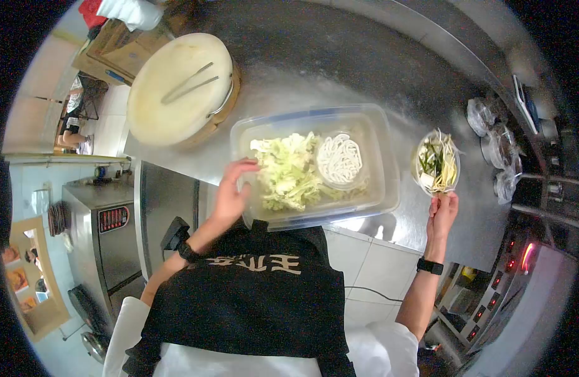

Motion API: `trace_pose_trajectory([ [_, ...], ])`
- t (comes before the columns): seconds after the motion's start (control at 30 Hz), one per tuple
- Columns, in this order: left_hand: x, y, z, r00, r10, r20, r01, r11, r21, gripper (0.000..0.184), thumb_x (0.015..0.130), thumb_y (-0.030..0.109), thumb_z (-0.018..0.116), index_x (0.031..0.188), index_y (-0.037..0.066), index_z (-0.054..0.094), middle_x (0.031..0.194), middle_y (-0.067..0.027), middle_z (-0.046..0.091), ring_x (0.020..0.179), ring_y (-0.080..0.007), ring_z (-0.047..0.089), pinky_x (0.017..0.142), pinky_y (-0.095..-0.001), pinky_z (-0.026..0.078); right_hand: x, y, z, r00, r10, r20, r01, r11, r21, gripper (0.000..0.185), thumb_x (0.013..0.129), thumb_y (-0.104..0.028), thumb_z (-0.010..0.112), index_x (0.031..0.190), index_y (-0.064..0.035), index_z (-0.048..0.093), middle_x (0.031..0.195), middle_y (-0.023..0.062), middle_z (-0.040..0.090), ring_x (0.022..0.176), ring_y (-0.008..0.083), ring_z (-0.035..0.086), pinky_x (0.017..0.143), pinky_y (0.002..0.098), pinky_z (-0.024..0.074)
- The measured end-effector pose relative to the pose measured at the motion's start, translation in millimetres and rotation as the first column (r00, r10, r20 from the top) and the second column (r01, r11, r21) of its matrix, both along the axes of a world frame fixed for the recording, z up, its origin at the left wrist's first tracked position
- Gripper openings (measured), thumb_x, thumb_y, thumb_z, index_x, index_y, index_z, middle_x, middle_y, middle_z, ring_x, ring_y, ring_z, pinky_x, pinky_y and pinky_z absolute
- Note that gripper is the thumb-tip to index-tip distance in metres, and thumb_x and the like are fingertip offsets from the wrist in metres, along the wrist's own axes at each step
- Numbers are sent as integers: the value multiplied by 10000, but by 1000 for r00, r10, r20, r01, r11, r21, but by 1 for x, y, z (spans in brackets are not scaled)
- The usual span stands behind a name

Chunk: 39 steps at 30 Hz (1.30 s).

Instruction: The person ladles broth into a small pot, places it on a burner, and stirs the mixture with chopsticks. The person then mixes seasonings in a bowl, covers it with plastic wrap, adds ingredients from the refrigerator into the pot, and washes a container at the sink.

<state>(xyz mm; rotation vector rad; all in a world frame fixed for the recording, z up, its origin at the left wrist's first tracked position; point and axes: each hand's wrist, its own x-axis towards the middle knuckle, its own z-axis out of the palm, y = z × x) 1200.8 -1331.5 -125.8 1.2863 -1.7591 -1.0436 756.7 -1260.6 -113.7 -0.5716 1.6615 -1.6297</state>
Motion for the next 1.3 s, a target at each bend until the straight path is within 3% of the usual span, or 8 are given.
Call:
trace_pose_trajectory([
  [0.23,-4,-8,3,968,152,200,-122,980,-156,492,624,-17,470,1111,42,426,1207,-193,335,1156,-338,291,953,-377,266,-89,32,-127,993,-101,60,80,956,282,221,803,-88,510,972,19,414,651,81,518,560,156,512,492,251,422],
  [0.3,7,-8,-6,971,187,150,-164,974,-155,546,635,-7,470,1169,29,360,1215,-202,320,1167,-335,277,960,-374,255,-81,24,-115,-192,140,-971,629,778,-12,288,805,-102,514,999,89,423,742,124,532,690,211,527,640,313,434],
  [0.4,18,6,-25,975,217,49,-218,976,24,637,671,12,465,1261,7,227,1238,-206,293,1188,-315,256,973,-360,234,47,-17,-5,711,-28,-703,92,994,54,186,826,-101,447,934,36,512,836,150,565,768,256,540,708,332,423],
  [0.47,20,12,-32,977,213,-4,-209,960,189,670,695,20,460,1295,-1,162,1251,-202,283,1199,-298,249,979,-348,222,87,-32,-1,672,561,-484,-406,825,393,162,811,-75,439,918,10,526,802,146,583,723,307,562,655,360,442],
  [0.77,21,19,-43,954,97,-283,52,878,475,685,748,-13,412,1329,37,53,1305,-153,238,1189,-209,271,961,-309,255,146,-59,-17,91,741,-666,-36,670,741,160,791,-129,474,844,21,490,878,254,544,742,376,558,648,441,457],
  [1.07,18,19,-32,963,84,-257,92,793,602,697,723,-2,406,1326,109,75,1238,-124,312,1105,-231,362,888,-319,351,137,-81,-69,408,551,-728,-118,823,556,201,746,-117,494,826,53,424,626,195,550,595,291,591,502,387,459],
  [1.13,19,17,-34,923,110,-368,147,783,604,725,698,-6,415,1327,131,81,1237,-122,313,1113,-237,358,854,-360,387,135,-83,-22,827,529,-187,-402,792,460,85,749,-73,453,800,-20,411,550,77,496,456,168,525,363,285,386],
  [1.3,22,16,-30,817,298,-494,236,609,757,769,668,-22,431,1326,177,87,1247,-118,310,1124,-257,359,800,-426,433,78,-25,51,974,216,-63,-204,965,163,45,812,-117,442,790,-121,403,562,-43,363,416,34,339,327,170,270],
])
